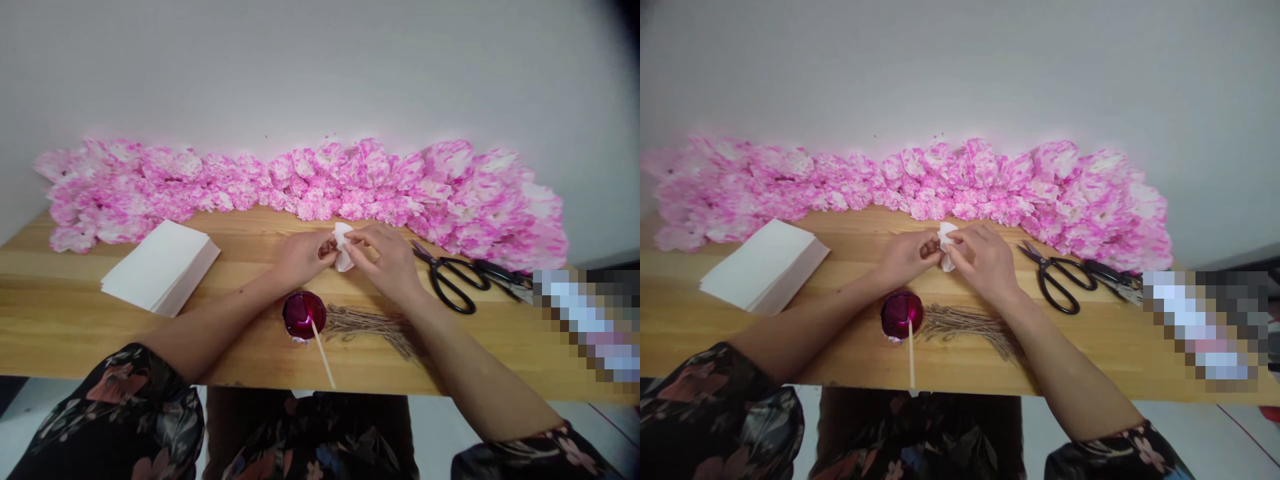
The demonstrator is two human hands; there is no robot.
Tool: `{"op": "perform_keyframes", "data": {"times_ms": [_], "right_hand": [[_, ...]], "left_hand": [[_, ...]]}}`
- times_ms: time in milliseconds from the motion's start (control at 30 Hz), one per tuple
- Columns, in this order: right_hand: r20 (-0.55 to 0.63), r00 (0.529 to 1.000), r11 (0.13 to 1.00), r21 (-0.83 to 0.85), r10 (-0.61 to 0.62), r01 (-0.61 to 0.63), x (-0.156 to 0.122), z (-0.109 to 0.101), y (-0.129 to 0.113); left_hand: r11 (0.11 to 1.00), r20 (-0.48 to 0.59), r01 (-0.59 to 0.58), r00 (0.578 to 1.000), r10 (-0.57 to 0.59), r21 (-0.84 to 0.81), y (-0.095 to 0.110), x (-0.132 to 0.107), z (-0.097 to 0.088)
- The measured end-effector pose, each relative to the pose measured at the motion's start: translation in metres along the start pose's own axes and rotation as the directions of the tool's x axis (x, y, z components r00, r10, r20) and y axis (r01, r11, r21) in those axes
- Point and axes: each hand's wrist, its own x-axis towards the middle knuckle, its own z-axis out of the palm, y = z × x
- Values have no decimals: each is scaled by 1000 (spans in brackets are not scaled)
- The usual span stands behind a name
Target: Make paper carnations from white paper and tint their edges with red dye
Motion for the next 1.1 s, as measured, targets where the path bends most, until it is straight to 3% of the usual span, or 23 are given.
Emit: {"op": "perform_keyframes", "data": {"times_ms": [133, 267, 467, 567, 700, 833, 1000, 1100], "right_hand": [[23, 982, 977, 103, 187, -188, 1, 2, 1], [113, 899, 815, 386, 424, -432, 1, 4, 8], [219, 821, 578, 617, 526, -535, -1, 12, 26], [232, 798, 525, 647, 556, -554, -1, 12, 31], [148, 822, 574, 648, 550, -501, 0, 6, 31], [62, 860, 695, 562, 506, -449, 2, 1, 24], [-2, 946, 889, 342, 325, -305, 6, -6, 9], [28, 982, 957, 220, 188, -190, 7, -7, 5]], "left_hand": [[999, 6, -29, 1000, 29, 20, -1, 0, 2], [1000, 29, -25, 999, 24, 5, -2, 0, 4], [997, 17, -29, 999, 30, -69, 0, -1, 4], [984, -8, 4, 1000, -6, -179, -2, -1, 5], [943, -73, 34, 995, -61, -332, -8, 0, 8], [937, -104, 38, 991, -79, -348, -12, 1, 9], [961, -24, 8, 1000, -16, -277, -9, -1, 9], [983, -7, -30, 1000, 29, -183, -6, -1, 7]]}}
